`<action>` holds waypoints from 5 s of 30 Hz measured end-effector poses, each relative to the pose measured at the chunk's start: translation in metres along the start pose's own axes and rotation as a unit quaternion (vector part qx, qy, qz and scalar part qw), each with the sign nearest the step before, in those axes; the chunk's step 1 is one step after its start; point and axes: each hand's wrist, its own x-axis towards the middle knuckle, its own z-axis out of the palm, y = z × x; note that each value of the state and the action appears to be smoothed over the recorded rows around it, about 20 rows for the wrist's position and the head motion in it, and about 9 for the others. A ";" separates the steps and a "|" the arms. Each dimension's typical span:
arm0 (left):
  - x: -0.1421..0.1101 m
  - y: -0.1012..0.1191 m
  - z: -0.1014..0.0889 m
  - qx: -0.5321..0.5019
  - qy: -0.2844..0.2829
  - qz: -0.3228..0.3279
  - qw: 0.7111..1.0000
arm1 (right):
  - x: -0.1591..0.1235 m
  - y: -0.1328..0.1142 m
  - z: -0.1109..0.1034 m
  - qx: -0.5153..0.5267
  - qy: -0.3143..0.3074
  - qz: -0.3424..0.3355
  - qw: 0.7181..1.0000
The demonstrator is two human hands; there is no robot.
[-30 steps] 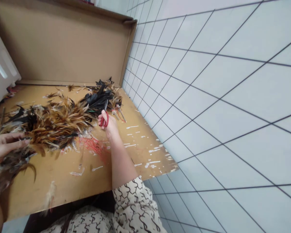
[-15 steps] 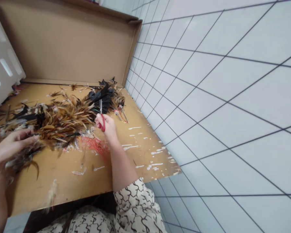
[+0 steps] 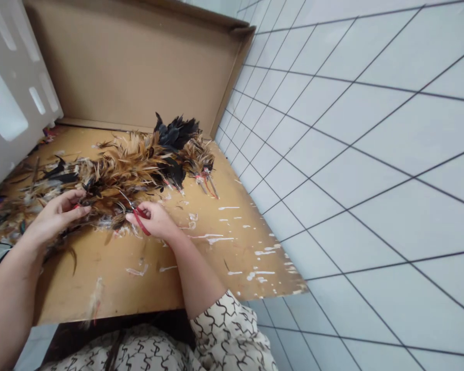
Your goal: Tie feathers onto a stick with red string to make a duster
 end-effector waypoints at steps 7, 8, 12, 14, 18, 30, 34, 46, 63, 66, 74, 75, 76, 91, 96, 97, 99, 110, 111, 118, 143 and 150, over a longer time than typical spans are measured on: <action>0.000 -0.002 0.007 -0.014 -0.043 0.020 0.999 | 0.004 0.010 0.001 -0.076 0.013 -0.025 0.997; 0.001 -0.004 0.008 -0.015 -0.049 0.022 0.998 | 0.005 0.010 0.002 -0.091 0.012 -0.027 0.995; 0.003 -0.008 0.010 -0.007 -0.058 0.033 0.998 | 0.004 0.009 0.003 -0.139 0.009 -0.033 0.990; 0.003 -0.006 0.011 -0.009 -0.059 0.030 0.998 | 0.004 0.008 0.004 -0.125 0.001 -0.030 0.992; -0.002 0.002 0.011 -0.028 -0.060 0.006 0.998 | 0.005 0.010 0.006 -0.036 -0.002 -0.024 0.999; -0.002 0.004 0.008 -0.071 -0.024 -0.028 0.997 | -0.007 -0.013 -0.008 0.113 0.028 0.039 0.992; -0.003 0.007 0.008 -0.066 -0.023 -0.034 0.997 | -0.005 -0.008 -0.009 0.108 0.013 0.058 0.992; -0.002 0.007 0.004 -0.054 -0.006 -0.048 0.997 | -0.003 -0.001 -0.020 0.188 0.031 0.015 0.982; -0.002 0.003 -0.005 -0.049 -0.022 -0.051 0.997 | -0.002 -0.003 -0.031 0.221 0.069 -0.016 0.973; -0.002 0.003 -0.007 -0.041 -0.023 -0.044 0.998 | -0.003 -0.004 -0.032 0.219 0.084 -0.022 0.972; -0.003 0.007 -0.007 -0.044 -0.004 -0.049 0.998 | 0.000 -0.004 -0.035 0.256 0.131 0.001 0.958; -0.003 0.007 -0.007 -0.042 0.000 -0.051 0.998 | 0.000 -0.004 -0.037 0.264 0.137 0.002 0.955; -0.003 0.007 -0.008 -0.041 0.003 -0.053 0.998 | 0.000 -0.004 -0.039 0.270 0.142 0.002 0.952; -0.002 0.006 -0.011 -0.046 0.015 -0.057 0.997 | 0.002 0.001 -0.048 0.309 0.168 0.009 0.936; -0.002 0.006 -0.010 -0.054 0.023 -0.063 0.996 | 0.004 0.002 -0.053 0.344 0.170 0.014 0.923; -0.002 0.006 -0.010 -0.057 0.023 -0.064 0.996 | 0.004 0.002 -0.054 0.345 0.174 0.017 0.922; -0.002 0.006 -0.011 -0.065 0.025 -0.066 0.995 | 0.003 0.002 -0.054 0.348 0.181 0.019 0.920; 0.000 0.004 -0.013 -0.085 0.040 -0.071 0.993 | 0.002 0.000 -0.059 0.374 0.177 0.022 0.910; 0.000 0.005 -0.014 -0.085 0.040 -0.072 0.993 | 0.003 -0.001 -0.059 0.372 0.174 0.024 0.911; -0.001 0.006 -0.015 -0.065 0.032 -0.067 0.995 | 0.001 0.000 -0.059 0.361 0.207 0.016 0.909; -0.003 0.011 -0.013 0.023 0.034 -0.069 0.997 | 0.001 -0.003 -0.055 0.287 0.243 0.008 0.927; -0.004 0.014 -0.010 0.041 0.049 -0.061 0.996 | 0.000 -0.002 -0.053 0.261 0.211 -0.003 0.942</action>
